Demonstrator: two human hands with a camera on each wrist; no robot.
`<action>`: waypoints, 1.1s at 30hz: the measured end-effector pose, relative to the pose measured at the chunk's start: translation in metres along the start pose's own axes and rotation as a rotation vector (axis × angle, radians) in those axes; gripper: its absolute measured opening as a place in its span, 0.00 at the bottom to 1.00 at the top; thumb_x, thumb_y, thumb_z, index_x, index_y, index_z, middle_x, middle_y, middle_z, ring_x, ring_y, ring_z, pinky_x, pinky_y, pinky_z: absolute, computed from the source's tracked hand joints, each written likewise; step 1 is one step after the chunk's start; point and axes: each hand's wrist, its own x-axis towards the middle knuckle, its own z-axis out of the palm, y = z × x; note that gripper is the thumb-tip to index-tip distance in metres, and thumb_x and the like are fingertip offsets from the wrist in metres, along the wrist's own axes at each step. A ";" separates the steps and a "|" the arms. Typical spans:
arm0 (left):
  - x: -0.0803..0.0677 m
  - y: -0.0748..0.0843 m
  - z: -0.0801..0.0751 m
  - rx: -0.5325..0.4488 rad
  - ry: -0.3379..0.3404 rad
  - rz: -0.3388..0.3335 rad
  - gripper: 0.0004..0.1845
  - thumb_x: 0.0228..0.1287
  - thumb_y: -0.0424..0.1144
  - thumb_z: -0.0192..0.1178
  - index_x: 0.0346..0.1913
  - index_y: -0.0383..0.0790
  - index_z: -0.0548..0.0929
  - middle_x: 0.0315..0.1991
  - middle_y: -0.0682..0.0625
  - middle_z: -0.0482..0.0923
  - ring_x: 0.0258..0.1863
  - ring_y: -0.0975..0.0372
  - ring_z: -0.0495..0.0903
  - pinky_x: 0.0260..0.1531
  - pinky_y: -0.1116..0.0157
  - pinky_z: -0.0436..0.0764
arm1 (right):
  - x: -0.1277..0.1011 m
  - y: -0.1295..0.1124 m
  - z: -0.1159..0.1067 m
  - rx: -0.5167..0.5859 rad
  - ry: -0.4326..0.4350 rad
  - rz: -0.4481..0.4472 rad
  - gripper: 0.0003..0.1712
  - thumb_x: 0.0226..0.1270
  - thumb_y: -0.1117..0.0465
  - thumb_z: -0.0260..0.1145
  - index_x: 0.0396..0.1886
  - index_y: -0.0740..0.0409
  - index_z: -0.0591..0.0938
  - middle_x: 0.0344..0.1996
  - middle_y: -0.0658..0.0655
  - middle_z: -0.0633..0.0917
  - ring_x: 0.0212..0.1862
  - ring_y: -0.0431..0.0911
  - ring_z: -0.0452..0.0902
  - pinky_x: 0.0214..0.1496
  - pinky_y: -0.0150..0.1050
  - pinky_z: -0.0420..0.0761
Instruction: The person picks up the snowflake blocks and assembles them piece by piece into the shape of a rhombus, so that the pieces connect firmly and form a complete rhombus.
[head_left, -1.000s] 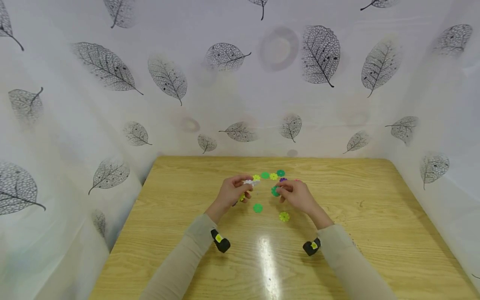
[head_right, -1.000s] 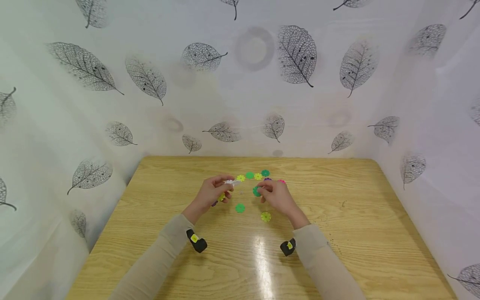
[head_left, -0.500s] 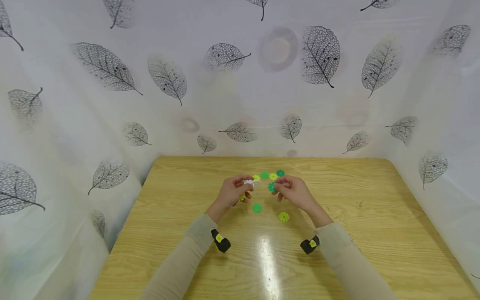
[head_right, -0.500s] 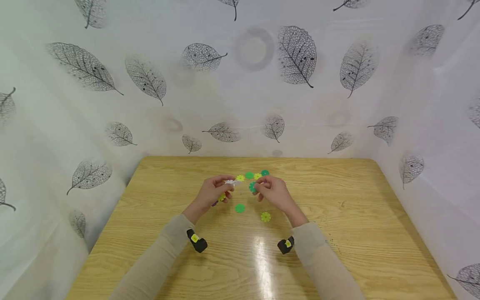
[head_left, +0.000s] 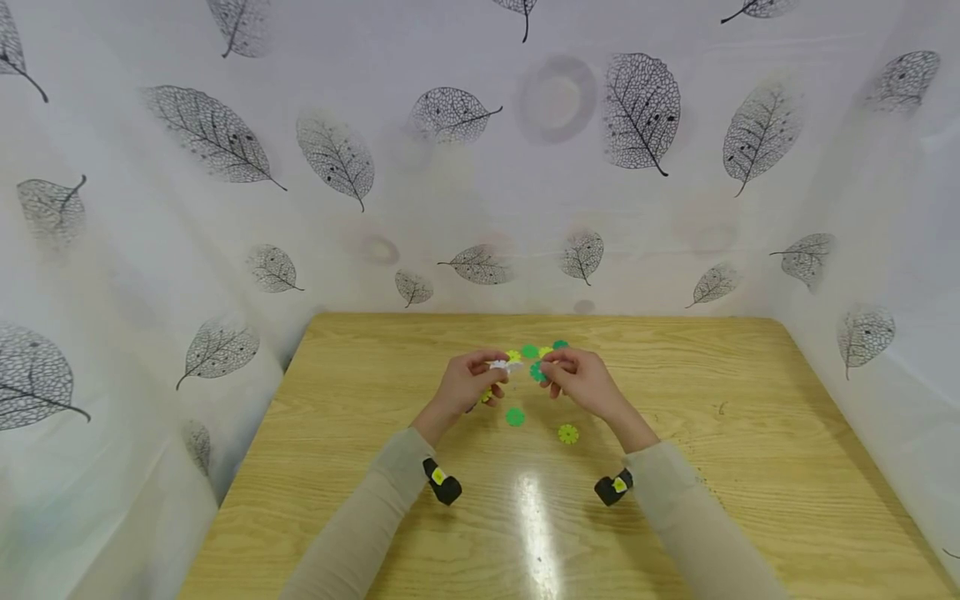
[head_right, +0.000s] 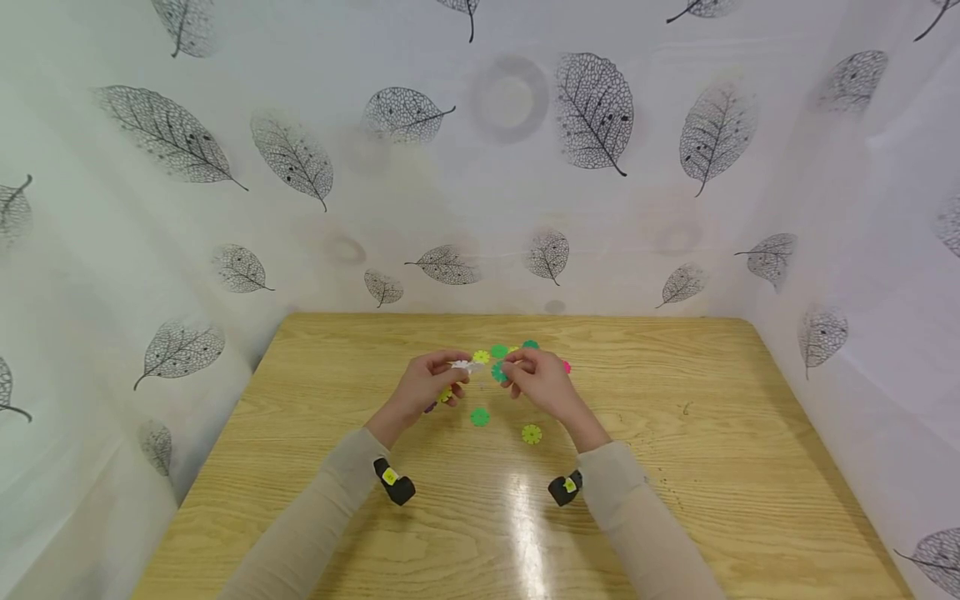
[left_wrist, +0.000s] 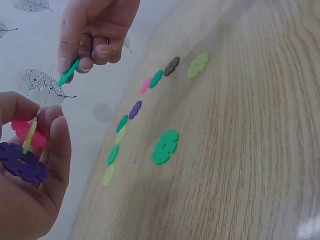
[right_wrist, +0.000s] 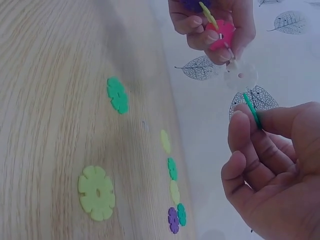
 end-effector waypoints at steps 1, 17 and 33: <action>0.000 0.000 0.000 0.000 -0.003 0.000 0.17 0.73 0.30 0.63 0.61 0.31 0.84 0.39 0.33 0.87 0.23 0.64 0.84 0.23 0.69 0.85 | 0.000 0.000 0.001 0.003 0.000 0.000 0.16 0.82 0.59 0.62 0.56 0.67 0.84 0.39 0.73 0.90 0.36 0.68 0.86 0.44 0.57 0.90; 0.000 0.000 0.000 0.036 -0.033 -0.003 0.17 0.73 0.30 0.62 0.62 0.33 0.84 0.48 0.22 0.83 0.23 0.66 0.84 0.25 0.70 0.86 | 0.001 -0.013 0.006 -0.026 0.017 -0.030 0.16 0.81 0.62 0.63 0.57 0.70 0.83 0.28 0.57 0.90 0.30 0.57 0.85 0.28 0.32 0.75; -0.002 0.004 0.000 0.030 -0.010 -0.012 0.18 0.70 0.30 0.65 0.61 0.32 0.86 0.44 0.29 0.88 0.24 0.64 0.85 0.26 0.70 0.87 | 0.004 -0.007 0.020 -0.024 0.081 -0.060 0.11 0.81 0.64 0.62 0.51 0.68 0.84 0.32 0.70 0.88 0.29 0.62 0.81 0.22 0.29 0.69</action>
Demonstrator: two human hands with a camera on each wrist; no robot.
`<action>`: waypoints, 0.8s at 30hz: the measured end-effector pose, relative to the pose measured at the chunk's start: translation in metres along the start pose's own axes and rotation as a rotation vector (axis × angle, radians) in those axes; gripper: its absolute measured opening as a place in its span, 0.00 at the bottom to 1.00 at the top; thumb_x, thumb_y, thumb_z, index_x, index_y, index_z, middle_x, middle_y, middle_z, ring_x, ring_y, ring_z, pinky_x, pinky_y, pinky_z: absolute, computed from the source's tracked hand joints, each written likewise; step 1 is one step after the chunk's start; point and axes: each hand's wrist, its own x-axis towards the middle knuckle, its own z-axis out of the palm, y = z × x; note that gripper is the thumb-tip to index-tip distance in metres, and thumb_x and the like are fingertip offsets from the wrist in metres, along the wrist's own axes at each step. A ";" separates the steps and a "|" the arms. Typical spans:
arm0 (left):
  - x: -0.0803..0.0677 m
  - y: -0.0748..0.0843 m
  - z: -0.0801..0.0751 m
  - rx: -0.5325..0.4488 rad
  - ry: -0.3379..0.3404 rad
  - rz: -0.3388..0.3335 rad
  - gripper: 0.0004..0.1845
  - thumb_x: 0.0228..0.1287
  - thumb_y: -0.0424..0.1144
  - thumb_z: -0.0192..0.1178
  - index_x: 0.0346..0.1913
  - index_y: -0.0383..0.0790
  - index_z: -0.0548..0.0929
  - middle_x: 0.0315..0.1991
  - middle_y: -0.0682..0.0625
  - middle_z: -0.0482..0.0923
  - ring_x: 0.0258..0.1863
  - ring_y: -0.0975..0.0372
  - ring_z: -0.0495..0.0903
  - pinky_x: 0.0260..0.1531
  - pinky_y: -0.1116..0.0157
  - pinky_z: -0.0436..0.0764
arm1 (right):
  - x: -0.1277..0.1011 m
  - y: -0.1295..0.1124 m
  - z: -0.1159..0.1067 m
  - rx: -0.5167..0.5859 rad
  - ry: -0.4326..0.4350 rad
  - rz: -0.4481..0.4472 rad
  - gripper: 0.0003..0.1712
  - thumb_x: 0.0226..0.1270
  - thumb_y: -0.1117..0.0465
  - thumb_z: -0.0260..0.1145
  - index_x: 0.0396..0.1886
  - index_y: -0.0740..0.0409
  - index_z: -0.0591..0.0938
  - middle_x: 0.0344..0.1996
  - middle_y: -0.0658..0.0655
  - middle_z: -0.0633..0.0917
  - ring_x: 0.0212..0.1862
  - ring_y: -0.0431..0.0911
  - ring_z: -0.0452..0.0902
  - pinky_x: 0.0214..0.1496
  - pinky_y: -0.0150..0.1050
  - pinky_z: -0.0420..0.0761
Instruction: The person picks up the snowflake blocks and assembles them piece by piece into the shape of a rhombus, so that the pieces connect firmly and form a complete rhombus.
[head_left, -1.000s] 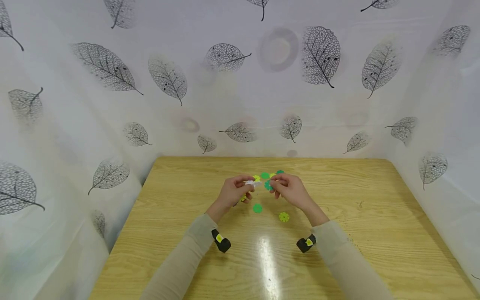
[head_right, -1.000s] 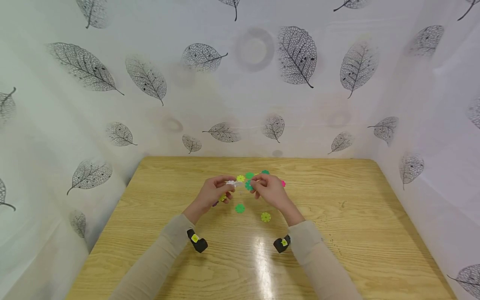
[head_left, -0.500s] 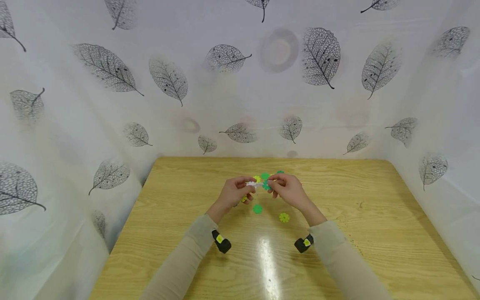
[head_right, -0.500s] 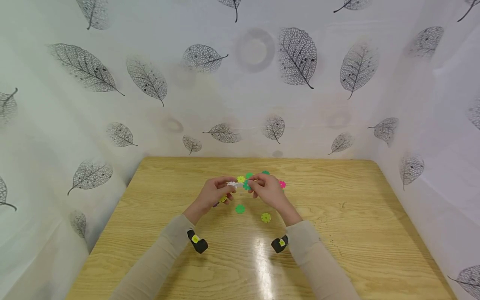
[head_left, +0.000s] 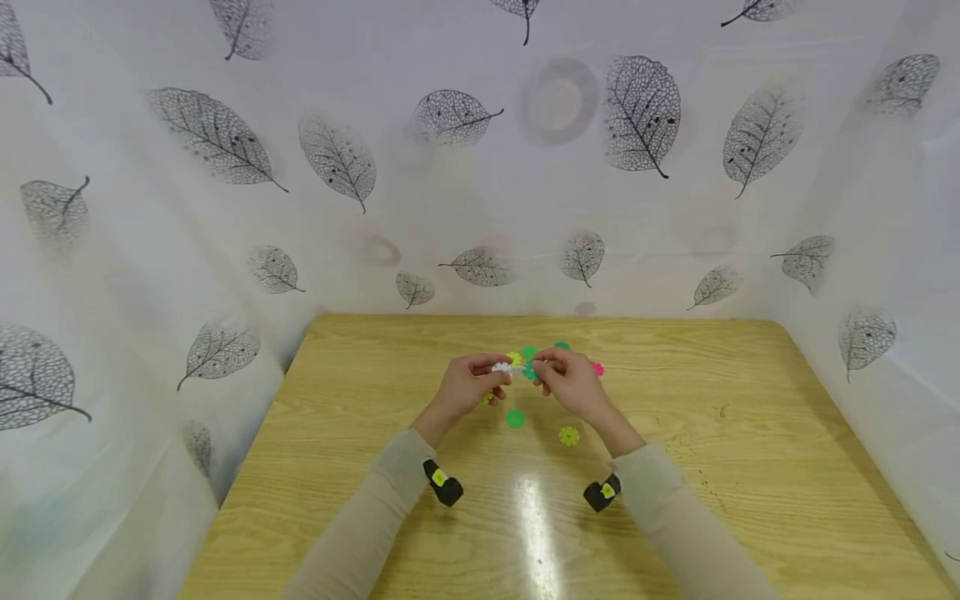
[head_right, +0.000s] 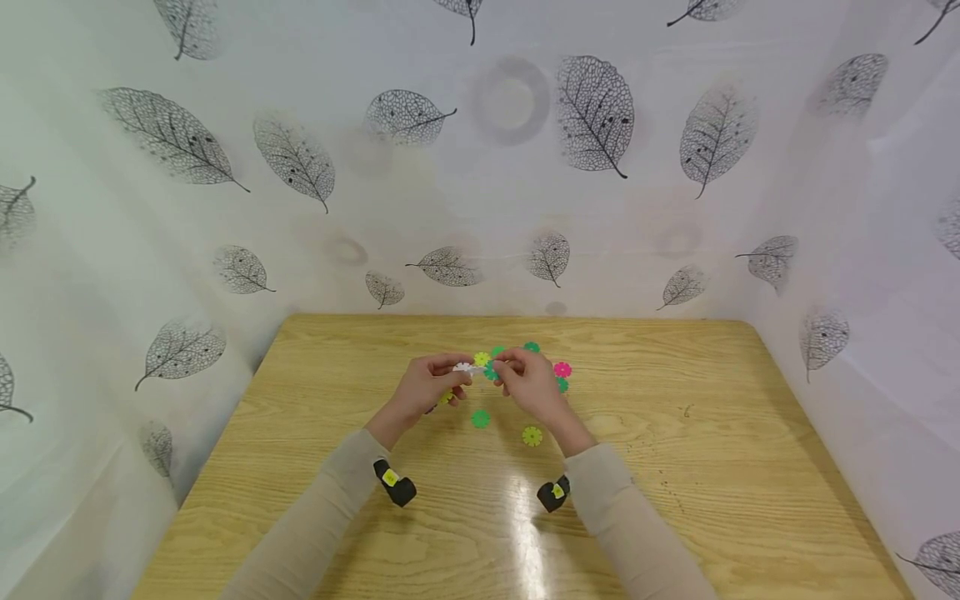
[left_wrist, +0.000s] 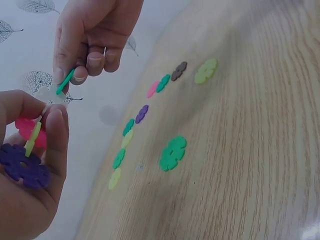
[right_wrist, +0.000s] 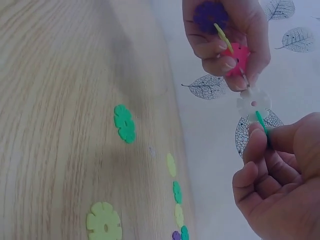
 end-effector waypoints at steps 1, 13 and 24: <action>0.000 0.000 0.000 0.001 -0.002 -0.001 0.18 0.70 0.30 0.65 0.61 0.32 0.86 0.45 0.28 0.87 0.24 0.65 0.85 0.26 0.70 0.87 | 0.000 -0.001 0.001 -0.002 0.001 -0.002 0.11 0.81 0.64 0.62 0.51 0.68 0.84 0.32 0.69 0.88 0.29 0.62 0.81 0.22 0.30 0.69; 0.000 0.001 -0.003 0.013 -0.021 0.009 0.19 0.72 0.33 0.65 0.63 0.33 0.84 0.43 0.32 0.88 0.26 0.64 0.87 0.29 0.67 0.89 | 0.001 -0.004 -0.001 -0.004 -0.011 0.010 0.14 0.82 0.62 0.62 0.55 0.68 0.84 0.33 0.67 0.89 0.28 0.57 0.81 0.24 0.30 0.73; -0.002 0.003 -0.003 0.023 -0.063 -0.004 0.18 0.75 0.34 0.63 0.64 0.36 0.83 0.49 0.28 0.85 0.27 0.65 0.87 0.20 0.70 0.80 | 0.001 -0.008 -0.004 0.038 -0.013 0.015 0.15 0.82 0.61 0.62 0.57 0.68 0.84 0.37 0.72 0.89 0.27 0.44 0.79 0.28 0.31 0.77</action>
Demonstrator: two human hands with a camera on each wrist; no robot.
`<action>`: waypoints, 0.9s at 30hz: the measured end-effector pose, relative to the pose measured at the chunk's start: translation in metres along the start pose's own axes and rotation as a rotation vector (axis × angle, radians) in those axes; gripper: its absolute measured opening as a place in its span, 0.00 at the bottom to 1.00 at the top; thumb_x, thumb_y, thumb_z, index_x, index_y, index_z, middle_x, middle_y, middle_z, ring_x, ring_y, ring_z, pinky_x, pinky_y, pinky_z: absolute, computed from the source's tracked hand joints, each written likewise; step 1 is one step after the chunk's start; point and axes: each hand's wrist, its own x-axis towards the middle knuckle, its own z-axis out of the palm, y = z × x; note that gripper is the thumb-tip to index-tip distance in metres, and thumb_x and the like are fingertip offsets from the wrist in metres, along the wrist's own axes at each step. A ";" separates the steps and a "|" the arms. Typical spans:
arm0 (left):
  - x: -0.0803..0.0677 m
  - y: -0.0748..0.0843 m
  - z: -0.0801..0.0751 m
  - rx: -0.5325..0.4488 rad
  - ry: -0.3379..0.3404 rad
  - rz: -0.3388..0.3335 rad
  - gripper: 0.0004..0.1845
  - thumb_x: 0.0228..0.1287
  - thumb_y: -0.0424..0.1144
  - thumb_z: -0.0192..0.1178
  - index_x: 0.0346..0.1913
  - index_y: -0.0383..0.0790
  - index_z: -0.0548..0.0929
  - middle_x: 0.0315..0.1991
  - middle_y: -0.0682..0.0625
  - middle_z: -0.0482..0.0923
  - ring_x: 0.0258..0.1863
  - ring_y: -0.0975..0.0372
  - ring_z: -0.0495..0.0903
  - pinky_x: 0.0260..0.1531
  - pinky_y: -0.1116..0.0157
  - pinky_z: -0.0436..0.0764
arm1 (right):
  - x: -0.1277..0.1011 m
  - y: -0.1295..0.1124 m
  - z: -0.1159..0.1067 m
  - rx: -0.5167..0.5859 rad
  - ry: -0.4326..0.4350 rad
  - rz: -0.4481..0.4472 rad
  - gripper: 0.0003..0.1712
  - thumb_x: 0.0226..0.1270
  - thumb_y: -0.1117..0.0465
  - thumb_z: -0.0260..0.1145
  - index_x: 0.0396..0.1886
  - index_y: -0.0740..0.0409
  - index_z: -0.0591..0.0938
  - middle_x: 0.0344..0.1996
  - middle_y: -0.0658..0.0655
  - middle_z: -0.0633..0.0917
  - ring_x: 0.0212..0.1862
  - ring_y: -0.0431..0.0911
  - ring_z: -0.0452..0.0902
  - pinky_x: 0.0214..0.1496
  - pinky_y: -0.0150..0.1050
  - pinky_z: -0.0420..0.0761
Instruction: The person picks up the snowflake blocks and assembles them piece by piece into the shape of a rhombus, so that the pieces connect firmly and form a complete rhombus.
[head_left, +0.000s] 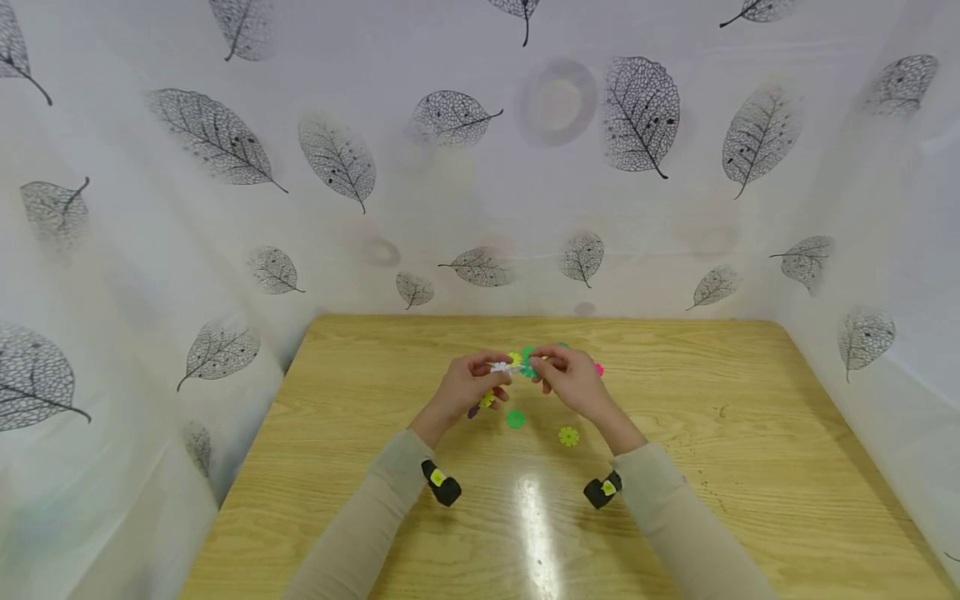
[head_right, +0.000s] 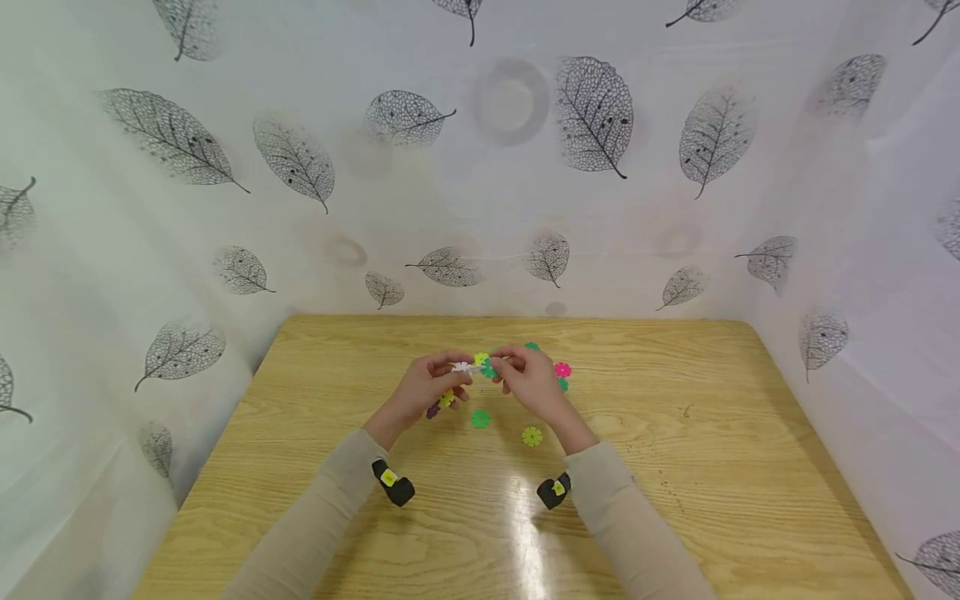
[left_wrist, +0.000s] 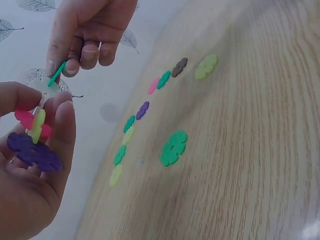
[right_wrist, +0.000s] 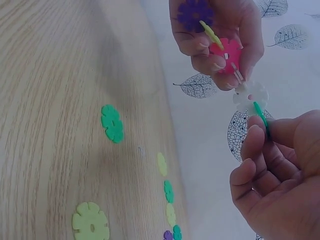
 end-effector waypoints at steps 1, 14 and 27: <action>0.000 0.000 0.000 -0.002 -0.002 -0.001 0.18 0.75 0.34 0.63 0.64 0.36 0.82 0.49 0.28 0.85 0.27 0.65 0.87 0.20 0.70 0.80 | 0.000 0.000 0.000 0.003 0.004 0.003 0.15 0.82 0.61 0.62 0.57 0.68 0.84 0.36 0.71 0.89 0.27 0.44 0.79 0.28 0.31 0.77; 0.001 0.000 0.004 -0.050 -0.053 0.013 0.19 0.74 0.35 0.65 0.64 0.34 0.81 0.43 0.45 0.87 0.26 0.63 0.89 0.25 0.68 0.88 | 0.001 0.001 -0.002 0.005 -0.006 -0.014 0.15 0.82 0.61 0.63 0.57 0.67 0.85 0.26 0.54 0.88 0.29 0.57 0.82 0.24 0.32 0.71; -0.001 0.000 0.005 0.018 -0.069 0.065 0.19 0.75 0.38 0.66 0.64 0.38 0.83 0.55 0.36 0.86 0.29 0.62 0.90 0.28 0.63 0.91 | 0.000 0.002 0.004 0.039 -0.020 -0.005 0.14 0.81 0.57 0.63 0.55 0.62 0.85 0.30 0.59 0.90 0.27 0.48 0.81 0.25 0.34 0.75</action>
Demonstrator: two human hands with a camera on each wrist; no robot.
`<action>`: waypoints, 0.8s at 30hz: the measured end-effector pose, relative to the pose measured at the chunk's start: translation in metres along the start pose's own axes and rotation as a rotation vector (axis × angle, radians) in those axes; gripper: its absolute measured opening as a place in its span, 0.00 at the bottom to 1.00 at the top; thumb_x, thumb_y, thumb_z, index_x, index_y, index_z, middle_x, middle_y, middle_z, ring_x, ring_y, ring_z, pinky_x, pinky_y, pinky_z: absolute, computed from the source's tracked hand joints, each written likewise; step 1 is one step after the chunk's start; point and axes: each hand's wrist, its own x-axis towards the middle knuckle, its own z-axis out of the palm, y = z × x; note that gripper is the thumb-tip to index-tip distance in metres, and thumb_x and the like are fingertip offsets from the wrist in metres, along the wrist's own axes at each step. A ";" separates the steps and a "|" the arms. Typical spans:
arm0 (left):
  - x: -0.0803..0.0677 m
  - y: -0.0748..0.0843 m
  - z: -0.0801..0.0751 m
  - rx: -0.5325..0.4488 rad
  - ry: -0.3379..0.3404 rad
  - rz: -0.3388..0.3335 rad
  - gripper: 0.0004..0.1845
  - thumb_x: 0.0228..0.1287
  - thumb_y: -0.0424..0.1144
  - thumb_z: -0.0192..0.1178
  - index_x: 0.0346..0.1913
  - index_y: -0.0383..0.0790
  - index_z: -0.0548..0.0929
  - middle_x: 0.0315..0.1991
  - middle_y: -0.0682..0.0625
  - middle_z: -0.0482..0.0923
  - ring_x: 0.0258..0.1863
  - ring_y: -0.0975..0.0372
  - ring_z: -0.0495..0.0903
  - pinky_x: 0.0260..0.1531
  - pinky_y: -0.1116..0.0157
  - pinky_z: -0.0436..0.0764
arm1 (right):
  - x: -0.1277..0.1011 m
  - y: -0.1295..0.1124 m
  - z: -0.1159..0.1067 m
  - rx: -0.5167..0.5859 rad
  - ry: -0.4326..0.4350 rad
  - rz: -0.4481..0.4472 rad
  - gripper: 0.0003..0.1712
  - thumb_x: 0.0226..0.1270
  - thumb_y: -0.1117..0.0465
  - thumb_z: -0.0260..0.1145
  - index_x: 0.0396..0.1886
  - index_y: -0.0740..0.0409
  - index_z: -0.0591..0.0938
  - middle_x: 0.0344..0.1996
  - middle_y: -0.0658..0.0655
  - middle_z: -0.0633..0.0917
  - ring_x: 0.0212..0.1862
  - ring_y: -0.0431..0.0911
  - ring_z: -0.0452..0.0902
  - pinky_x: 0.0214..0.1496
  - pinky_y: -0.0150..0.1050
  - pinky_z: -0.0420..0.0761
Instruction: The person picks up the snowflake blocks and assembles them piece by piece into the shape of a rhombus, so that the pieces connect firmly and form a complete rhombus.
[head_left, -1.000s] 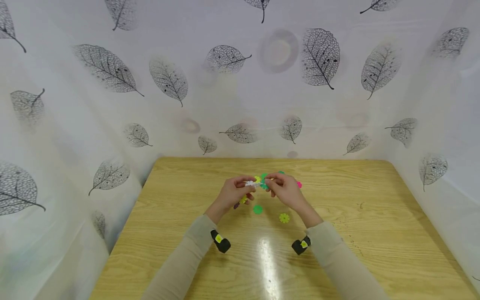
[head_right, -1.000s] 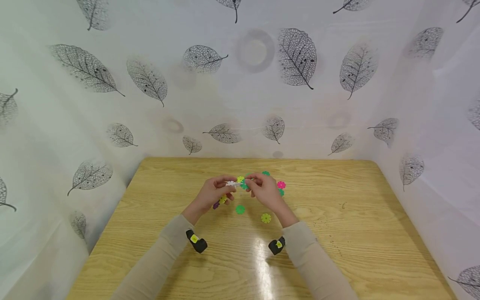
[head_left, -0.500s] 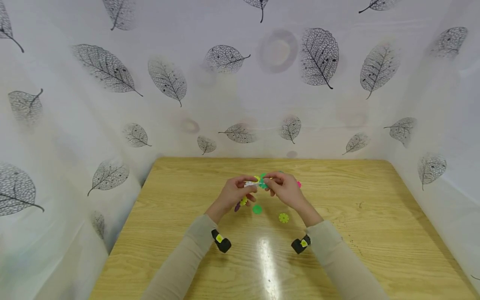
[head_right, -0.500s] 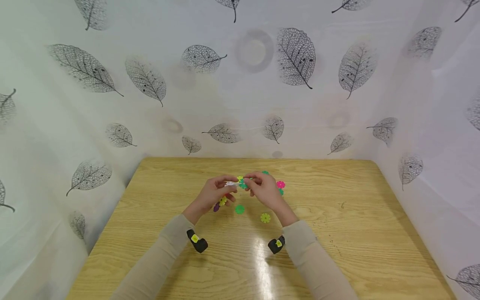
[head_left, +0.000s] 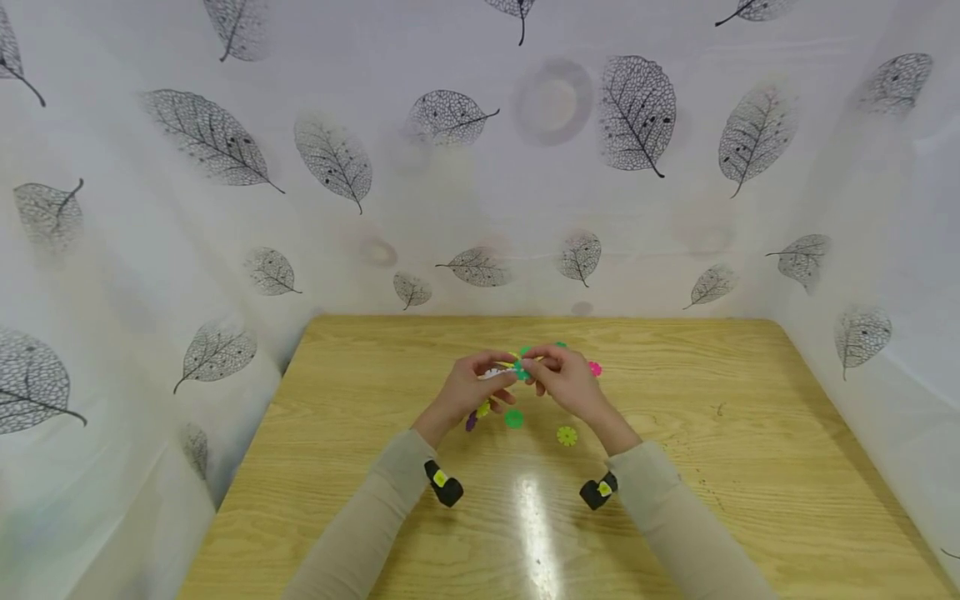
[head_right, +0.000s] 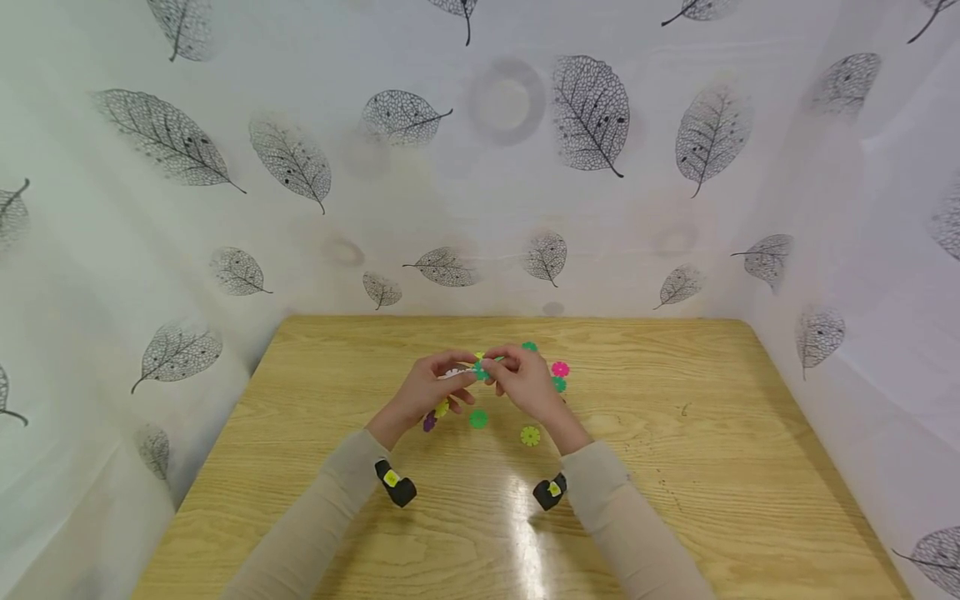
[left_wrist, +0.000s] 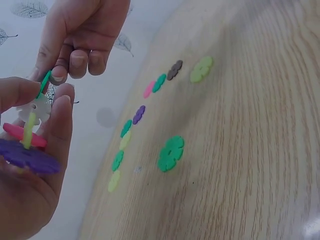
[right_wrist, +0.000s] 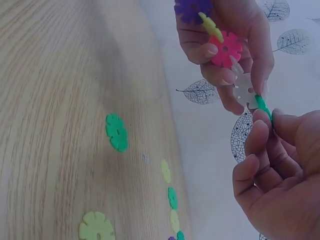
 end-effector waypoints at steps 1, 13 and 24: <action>0.000 0.000 0.000 0.004 0.003 0.003 0.19 0.75 0.39 0.66 0.64 0.38 0.82 0.55 0.35 0.86 0.29 0.62 0.90 0.28 0.63 0.91 | 0.000 0.000 0.000 -0.004 0.002 -0.003 0.14 0.82 0.57 0.63 0.55 0.63 0.84 0.31 0.60 0.89 0.27 0.49 0.81 0.26 0.35 0.76; 0.000 -0.004 -0.008 -0.009 0.046 0.007 0.20 0.75 0.38 0.65 0.66 0.36 0.81 0.56 0.28 0.82 0.28 0.61 0.90 0.27 0.65 0.90 | -0.010 0.024 -0.026 -0.111 0.071 0.023 0.15 0.82 0.54 0.62 0.52 0.63 0.85 0.35 0.70 0.87 0.31 0.65 0.82 0.21 0.32 0.72; 0.000 -0.003 -0.008 -0.003 0.053 0.010 0.21 0.75 0.38 0.65 0.66 0.36 0.81 0.48 0.42 0.87 0.32 0.51 0.91 0.29 0.62 0.91 | -0.022 0.054 -0.050 -0.221 0.119 0.086 0.17 0.81 0.55 0.64 0.55 0.65 0.85 0.38 0.68 0.89 0.33 0.56 0.85 0.28 0.32 0.81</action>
